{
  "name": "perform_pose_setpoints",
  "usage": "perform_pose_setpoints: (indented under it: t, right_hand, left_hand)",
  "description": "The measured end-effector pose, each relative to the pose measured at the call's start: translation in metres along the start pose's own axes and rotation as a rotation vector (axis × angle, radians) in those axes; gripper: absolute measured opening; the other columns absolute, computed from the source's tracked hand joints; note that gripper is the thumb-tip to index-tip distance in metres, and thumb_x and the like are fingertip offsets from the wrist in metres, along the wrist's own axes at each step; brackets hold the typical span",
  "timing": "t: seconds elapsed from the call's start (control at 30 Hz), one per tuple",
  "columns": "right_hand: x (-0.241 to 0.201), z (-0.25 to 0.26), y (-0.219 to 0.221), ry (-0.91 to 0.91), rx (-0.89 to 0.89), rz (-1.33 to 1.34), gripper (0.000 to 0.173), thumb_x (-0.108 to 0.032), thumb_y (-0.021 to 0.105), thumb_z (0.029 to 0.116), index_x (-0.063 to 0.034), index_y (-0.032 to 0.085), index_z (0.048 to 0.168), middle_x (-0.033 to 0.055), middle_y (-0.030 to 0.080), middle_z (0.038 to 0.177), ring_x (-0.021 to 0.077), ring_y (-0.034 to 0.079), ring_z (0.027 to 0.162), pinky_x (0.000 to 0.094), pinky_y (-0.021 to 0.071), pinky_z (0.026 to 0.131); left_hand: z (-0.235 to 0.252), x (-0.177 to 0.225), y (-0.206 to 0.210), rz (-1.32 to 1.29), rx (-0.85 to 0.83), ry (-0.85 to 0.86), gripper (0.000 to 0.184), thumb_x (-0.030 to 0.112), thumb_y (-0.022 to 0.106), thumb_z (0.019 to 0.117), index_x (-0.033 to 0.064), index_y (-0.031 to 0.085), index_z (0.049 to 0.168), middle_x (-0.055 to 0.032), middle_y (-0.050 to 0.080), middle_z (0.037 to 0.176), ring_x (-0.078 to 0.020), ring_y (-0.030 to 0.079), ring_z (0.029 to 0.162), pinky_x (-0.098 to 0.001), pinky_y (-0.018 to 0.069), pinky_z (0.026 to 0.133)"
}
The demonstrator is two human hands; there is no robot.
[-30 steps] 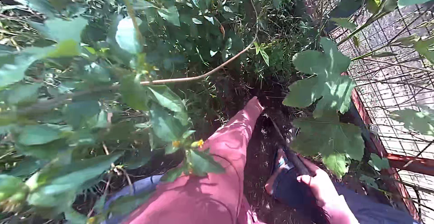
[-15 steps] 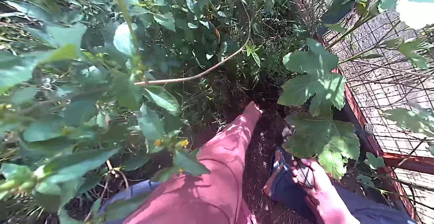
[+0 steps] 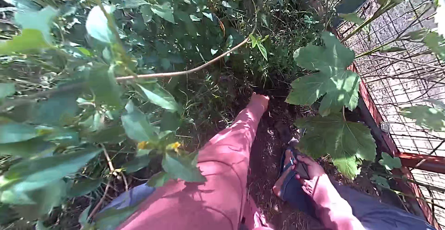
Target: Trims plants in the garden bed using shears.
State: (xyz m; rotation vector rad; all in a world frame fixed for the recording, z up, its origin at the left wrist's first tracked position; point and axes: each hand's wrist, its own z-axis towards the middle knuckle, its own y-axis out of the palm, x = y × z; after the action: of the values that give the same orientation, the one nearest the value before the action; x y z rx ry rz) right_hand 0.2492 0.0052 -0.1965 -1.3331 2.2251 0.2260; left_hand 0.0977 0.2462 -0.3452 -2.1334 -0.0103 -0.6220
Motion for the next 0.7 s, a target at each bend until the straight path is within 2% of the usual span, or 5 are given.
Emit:
perform_pose_setpoints:
  t: [0.27, 0.37, 0.43, 0.6, 0.7]
  right_hand:
    - [-0.005, -0.010, -0.011, -0.090, -0.065, 0.223, 0.021, -0.016, 0.040, 0.1096, -0.0015, 0.054, 0.112, 0.0128, 0.067, 0.081, 0.0163, 0.064, 0.056, 0.0260, 0.0510, 0.040]
    - [-0.015, -0.026, 0.000, -0.190, -0.028, 0.018, 0.019, -0.007, 0.039, 0.1078, 0.0005, 0.051, 0.121, 0.0122, 0.067, 0.082, 0.0158, 0.064, 0.057, 0.0260, 0.0505, 0.041]
    - [-0.019, -0.039, 0.015, -0.262, -0.016, -0.228, 0.014, -0.004, 0.045, 0.1061, 0.0001, 0.059, 0.107, 0.0035, 0.065, 0.074, 0.0075, 0.060, 0.056, 0.0210, 0.0498, 0.046]
    - [-0.011, -0.054, 0.030, -0.528, 0.085, -0.723, 0.044, -0.011, 0.070, 0.0866, 0.0022, 0.061, 0.127, 0.0109, 0.070, 0.107, 0.0115, 0.067, 0.095, 0.0326, 0.0574, 0.085]
    - [-0.028, -0.082, 0.040, -0.409, 0.109, -0.953, 0.043, -0.021, 0.071, 0.0858, -0.0017, 0.065, 0.124, 0.0135, 0.071, 0.114, 0.0191, 0.067, 0.109, 0.0426, 0.0548, 0.097]
  left_hand:
    - [-0.009, -0.029, -0.033, -0.104, -0.034, -0.031, 0.036, 0.033, 0.064, 0.0983, 0.0101, 0.070, 0.125, -0.0204, 0.070, 0.124, -0.0423, 0.065, 0.119, -0.0712, 0.0447, 0.103]
    - [-0.022, -0.029, -0.039, -0.017, -0.180, -0.035, 0.037, 0.041, 0.069, 0.0943, 0.0123, 0.073, 0.118, -0.0201, 0.071, 0.118, -0.0432, 0.066, 0.113, -0.0715, 0.0510, 0.090]
    - [-0.005, -0.032, -0.030, -0.089, -0.138, 0.004, 0.036, 0.029, 0.071, 0.0926, 0.0133, 0.069, 0.125, -0.0200, 0.070, 0.123, -0.0440, 0.066, 0.116, -0.0724, 0.0512, 0.090]
    - [0.032, -0.041, -0.039, 0.004, 0.083, 0.081, 0.057, 0.010, 0.074, 0.0870, 0.0249, 0.064, 0.141, -0.0100, 0.059, 0.147, -0.0374, 0.053, 0.137, -0.0642, 0.0418, 0.112]
    - [0.046, -0.069, -0.054, -0.038, 0.182, -0.015, 0.045, 0.011, 0.063, 0.0969, 0.0117, 0.061, 0.142, -0.0219, 0.053, 0.151, -0.0465, 0.045, 0.142, -0.0654, 0.0383, 0.115]
